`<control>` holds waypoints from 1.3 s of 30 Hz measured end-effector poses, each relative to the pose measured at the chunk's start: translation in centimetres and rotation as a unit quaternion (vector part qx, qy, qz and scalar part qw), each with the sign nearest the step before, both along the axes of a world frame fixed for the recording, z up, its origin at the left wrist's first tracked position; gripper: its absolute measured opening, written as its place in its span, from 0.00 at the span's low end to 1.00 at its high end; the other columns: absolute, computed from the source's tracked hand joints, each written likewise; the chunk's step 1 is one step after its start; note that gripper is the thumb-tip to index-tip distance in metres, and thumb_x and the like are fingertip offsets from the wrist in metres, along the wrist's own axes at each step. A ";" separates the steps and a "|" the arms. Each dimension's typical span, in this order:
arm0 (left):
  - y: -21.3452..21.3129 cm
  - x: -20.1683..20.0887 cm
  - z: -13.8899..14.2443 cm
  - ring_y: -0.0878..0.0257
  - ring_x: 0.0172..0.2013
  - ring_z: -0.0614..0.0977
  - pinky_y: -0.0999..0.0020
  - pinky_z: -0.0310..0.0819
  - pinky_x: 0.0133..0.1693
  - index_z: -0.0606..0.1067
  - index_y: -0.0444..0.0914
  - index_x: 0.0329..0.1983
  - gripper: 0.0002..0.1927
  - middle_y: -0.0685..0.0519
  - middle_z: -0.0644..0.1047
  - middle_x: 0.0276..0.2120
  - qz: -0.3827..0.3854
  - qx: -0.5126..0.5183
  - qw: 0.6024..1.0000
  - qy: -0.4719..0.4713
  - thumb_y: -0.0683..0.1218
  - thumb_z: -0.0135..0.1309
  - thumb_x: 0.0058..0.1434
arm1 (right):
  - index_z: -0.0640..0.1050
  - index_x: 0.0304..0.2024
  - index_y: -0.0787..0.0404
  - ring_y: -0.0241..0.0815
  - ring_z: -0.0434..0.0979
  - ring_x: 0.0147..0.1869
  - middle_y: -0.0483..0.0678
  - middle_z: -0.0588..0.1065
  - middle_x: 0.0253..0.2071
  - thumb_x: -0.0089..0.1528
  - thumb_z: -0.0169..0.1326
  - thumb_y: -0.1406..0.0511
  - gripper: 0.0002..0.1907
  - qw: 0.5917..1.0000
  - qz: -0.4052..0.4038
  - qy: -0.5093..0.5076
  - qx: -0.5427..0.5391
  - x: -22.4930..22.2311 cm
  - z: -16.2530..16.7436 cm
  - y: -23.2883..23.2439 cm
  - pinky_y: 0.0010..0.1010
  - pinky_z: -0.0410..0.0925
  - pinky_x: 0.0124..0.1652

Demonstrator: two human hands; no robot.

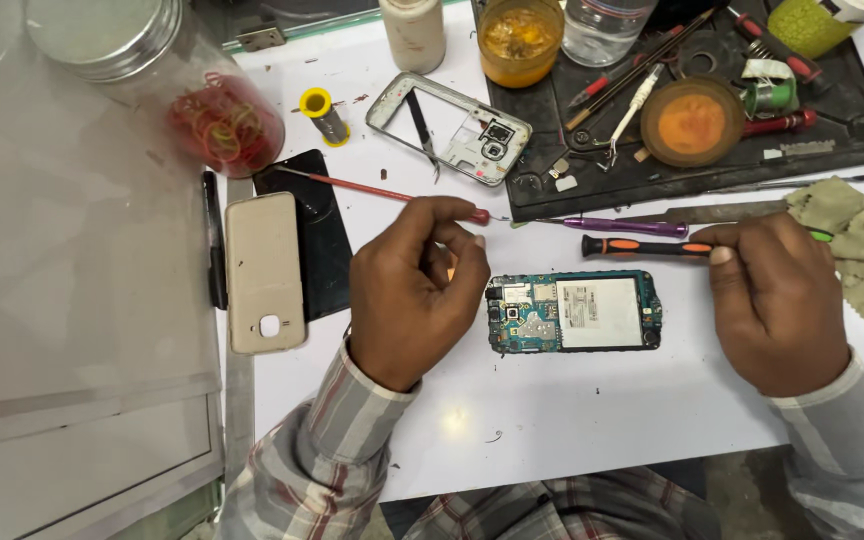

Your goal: The person disassembles a smartphone by unscrewing the back cover and removing the internal components. They then spray a cleaning solution onto the motherboard and use a toothbrush to scrub the circuit board and battery area.

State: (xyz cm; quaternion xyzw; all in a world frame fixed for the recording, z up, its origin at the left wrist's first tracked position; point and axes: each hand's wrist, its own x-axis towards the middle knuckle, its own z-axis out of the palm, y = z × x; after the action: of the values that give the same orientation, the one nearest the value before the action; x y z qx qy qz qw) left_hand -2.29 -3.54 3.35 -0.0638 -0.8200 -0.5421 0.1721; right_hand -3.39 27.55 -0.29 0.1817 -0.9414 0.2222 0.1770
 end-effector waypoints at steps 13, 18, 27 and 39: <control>-0.7 0.0 -0.9 0.76 0.29 0.68 0.80 0.64 0.31 0.74 0.31 0.50 0.13 0.55 0.75 0.40 0.100 0.154 0.982 0.037 0.33 0.54 0.61 | 0.79 0.50 0.60 0.54 0.72 0.53 0.52 0.74 0.47 0.67 0.53 0.70 0.10 1.000 -0.002 0.000 0.009 -0.2 0.0 0.0 0.45 0.61 0.55; -0.1 -0.2 -0.9 0.75 0.29 0.67 0.80 0.63 0.31 0.74 0.31 0.49 0.13 0.55 0.74 0.38 0.089 0.130 0.987 0.025 0.33 0.56 0.61 | 0.80 0.48 0.60 0.53 0.73 0.55 0.51 0.75 0.47 0.65 0.55 0.70 0.10 1.000 -0.011 0.002 -0.004 -0.3 0.6 -0.2 0.44 0.62 0.56; 0.6 -0.7 0.2 0.61 0.27 0.78 0.66 0.73 0.30 0.78 0.36 0.48 0.14 0.48 0.76 0.40 0.122 -0.162 0.979 0.039 0.38 0.60 0.58 | 0.80 0.47 0.61 0.51 0.73 0.54 0.50 0.75 0.47 0.64 0.57 0.69 0.09 0.999 -0.020 0.016 -0.033 -0.2 0.8 0.2 0.43 0.62 0.55; 1.3 -3.8 0.8 0.49 0.32 0.81 0.53 0.74 0.30 0.80 0.37 0.42 0.11 0.46 0.76 0.38 0.061 -0.404 0.910 0.066 0.39 0.60 0.53 | 0.81 0.44 0.62 0.51 0.74 0.53 0.50 0.75 0.46 0.62 0.58 0.70 0.08 0.998 -0.017 0.022 -0.051 -0.2 0.9 0.4 0.42 0.63 0.51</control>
State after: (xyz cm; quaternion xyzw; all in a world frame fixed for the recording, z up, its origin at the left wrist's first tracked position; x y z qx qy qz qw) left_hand -6.04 -2.26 4.12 -0.1138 -0.9580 -0.1473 0.2181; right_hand -3.59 27.91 0.65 0.1616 -0.9276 0.2631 0.2102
